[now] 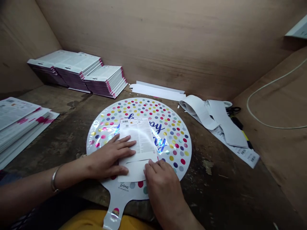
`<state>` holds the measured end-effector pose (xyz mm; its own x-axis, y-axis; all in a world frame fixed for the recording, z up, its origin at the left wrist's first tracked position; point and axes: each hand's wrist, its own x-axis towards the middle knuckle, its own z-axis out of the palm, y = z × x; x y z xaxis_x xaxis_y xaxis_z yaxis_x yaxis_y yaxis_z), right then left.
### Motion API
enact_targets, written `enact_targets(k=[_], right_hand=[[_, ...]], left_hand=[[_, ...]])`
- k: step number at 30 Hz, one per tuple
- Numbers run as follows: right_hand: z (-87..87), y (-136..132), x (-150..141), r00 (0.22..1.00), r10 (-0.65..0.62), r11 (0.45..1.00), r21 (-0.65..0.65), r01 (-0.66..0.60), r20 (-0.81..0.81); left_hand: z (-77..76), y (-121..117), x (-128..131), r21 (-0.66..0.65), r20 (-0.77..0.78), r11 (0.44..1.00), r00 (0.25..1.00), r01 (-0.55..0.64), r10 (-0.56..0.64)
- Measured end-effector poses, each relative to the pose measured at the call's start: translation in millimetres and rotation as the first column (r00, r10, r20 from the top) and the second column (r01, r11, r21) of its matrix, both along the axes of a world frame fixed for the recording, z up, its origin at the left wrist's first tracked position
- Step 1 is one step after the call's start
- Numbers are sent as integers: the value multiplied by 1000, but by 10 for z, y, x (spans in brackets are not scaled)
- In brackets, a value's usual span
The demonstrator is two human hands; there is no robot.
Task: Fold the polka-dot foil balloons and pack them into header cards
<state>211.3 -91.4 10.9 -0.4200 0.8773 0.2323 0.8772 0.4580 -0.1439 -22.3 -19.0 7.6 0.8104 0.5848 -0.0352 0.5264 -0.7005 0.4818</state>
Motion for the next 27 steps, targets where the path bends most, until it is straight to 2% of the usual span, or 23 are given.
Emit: enact_targets(k=[3, 7, 10, 13, 15, 19, 23, 27], right_hand=[[48, 68, -63, 991, 66, 996, -56, -72, -112], [-69, 92, -89, 974, 166, 979, -91, -181, -150], [-79, 91, -93, 971, 129, 984, -98, -151, -201], [6, 185, -112, 949, -8, 986, -163, -46, -316], [36, 258, -154, 936, -52, 978, -208, -24, -349], [-37, 295, -263, 941, 28, 953, -275, -127, -337], [-101, 272, -291, 946, 7, 952, -289, -105, -324], [-96, 270, -290, 943, 56, 951, -271, -151, -328]], left_hand=[[-93, -32, 50, 20, 47, 1000, 999, -9, 8], [-149, -45, -14, 34, 114, 997, 991, -75, 71], [-162, -85, -75, 11, 112, 995, 989, -97, 95], [-161, -134, -75, 12, 91, 992, 988, -128, 126], [-157, -156, -49, 14, 75, 989, 986, -147, 146], [-147, -175, 1, 32, 38, 984, 984, -177, 176], [-136, -185, 21, 46, 28, 979, 980, -197, 196], [-115, -191, 25, 51, 14, 979, 980, -197, 196]])
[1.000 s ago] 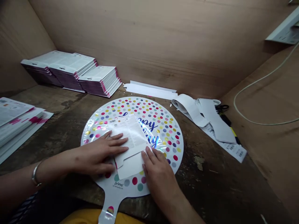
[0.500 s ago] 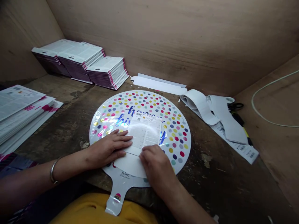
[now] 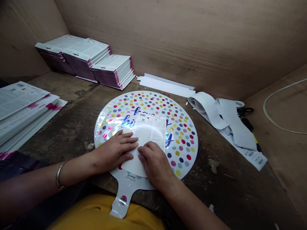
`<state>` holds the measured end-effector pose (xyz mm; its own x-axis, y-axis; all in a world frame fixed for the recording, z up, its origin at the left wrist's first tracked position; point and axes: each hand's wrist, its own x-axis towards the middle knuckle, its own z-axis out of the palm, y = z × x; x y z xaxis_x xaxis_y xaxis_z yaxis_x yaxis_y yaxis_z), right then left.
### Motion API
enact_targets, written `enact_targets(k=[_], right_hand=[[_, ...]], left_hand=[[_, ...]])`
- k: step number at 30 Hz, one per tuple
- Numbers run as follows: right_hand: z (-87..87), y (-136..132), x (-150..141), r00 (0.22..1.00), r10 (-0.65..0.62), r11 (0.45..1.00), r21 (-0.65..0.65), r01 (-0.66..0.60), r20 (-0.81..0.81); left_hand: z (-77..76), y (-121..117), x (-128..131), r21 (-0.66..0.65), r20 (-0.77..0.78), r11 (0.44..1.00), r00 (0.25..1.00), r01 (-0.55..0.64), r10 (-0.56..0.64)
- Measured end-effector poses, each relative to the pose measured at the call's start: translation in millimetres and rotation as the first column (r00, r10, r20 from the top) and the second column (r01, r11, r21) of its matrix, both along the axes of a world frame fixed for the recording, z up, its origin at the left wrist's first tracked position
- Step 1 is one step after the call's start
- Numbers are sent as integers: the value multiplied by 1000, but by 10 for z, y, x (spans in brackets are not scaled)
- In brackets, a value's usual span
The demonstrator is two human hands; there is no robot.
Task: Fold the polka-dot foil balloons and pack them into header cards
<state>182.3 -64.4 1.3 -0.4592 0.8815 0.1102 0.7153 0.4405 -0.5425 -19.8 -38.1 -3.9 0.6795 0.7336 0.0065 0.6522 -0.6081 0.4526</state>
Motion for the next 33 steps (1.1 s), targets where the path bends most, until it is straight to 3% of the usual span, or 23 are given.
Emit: enact_targets(k=[6, 12, 17, 23, 30, 33], right_hand=[[5, 6, 36, 994, 97, 995, 6, -97, -38], [6, 28, 80, 996, 82, 997, 10, -82, -25], [5, -30, 117, 988, 156, 987, 33, -155, -22], [-14, -22, 114, 995, 98, 994, 48, -97, -32], [-33, -11, 97, 985, 167, 986, 25, -166, -47], [-38, -12, 92, 989, 130, 992, 0, -130, -74]], left_hand=[[19, -2, 7, -12, -6, 1000, 1000, -4, 4], [23, -4, 6, -18, -1, 1000, 1000, -7, 7], [46, -1, 8, -31, 1, 999, 1000, -23, 23], [45, -3, 5, -19, 9, 1000, 1000, -4, 4], [66, -3, 12, -30, -2, 999, 1000, -19, 18], [57, 1, 10, -37, 1, 999, 1000, -12, 12]])
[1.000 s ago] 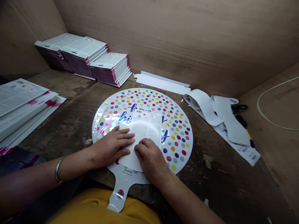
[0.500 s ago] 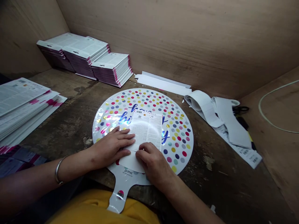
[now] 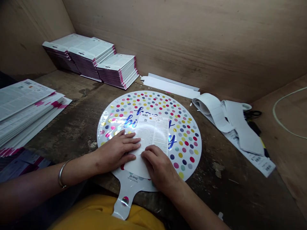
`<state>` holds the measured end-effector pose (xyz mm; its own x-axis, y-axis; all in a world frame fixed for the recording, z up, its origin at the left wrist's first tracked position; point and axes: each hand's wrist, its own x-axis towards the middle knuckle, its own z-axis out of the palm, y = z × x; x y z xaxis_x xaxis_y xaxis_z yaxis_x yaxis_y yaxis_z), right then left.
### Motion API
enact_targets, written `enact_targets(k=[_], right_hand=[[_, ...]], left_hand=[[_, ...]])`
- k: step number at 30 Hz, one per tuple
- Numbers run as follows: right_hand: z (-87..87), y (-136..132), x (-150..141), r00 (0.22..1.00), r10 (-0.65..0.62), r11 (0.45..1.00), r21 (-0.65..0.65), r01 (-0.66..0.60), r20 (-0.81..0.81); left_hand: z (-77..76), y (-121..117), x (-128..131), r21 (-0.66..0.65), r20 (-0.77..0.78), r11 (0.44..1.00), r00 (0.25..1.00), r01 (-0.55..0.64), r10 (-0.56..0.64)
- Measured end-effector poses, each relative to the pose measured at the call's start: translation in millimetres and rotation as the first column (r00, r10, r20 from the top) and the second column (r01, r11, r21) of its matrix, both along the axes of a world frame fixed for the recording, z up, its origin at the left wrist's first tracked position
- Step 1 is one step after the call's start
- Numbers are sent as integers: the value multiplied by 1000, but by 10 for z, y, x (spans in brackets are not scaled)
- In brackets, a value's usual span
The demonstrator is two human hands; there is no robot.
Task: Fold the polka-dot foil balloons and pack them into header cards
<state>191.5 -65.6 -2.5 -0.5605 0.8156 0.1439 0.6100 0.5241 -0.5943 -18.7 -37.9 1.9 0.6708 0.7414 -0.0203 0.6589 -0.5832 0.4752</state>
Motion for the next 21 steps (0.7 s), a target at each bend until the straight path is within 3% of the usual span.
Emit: enact_targets(k=[9, 13, 18, 21], right_hand=[[91, -9, 117, 997, 60, 995, -79, -57, 39], [138, 108, 138, 999, -18, 1000, -19, 19, 45], [113, 240, -21, 987, 134, 989, -67, -128, 89], [114, 306, -119, 987, 139, 988, -75, -132, 84]], left_hand=[[7, -6, -21, 5, 3, 1000, 1000, 2, -2], [-4, -2, -17, 18, 9, 1000, 1000, 7, -7], [-17, 7, -18, 31, -1, 999, 1000, 8, -8], [-18, 10, -8, 41, 6, 999, 1000, 13, -13]])
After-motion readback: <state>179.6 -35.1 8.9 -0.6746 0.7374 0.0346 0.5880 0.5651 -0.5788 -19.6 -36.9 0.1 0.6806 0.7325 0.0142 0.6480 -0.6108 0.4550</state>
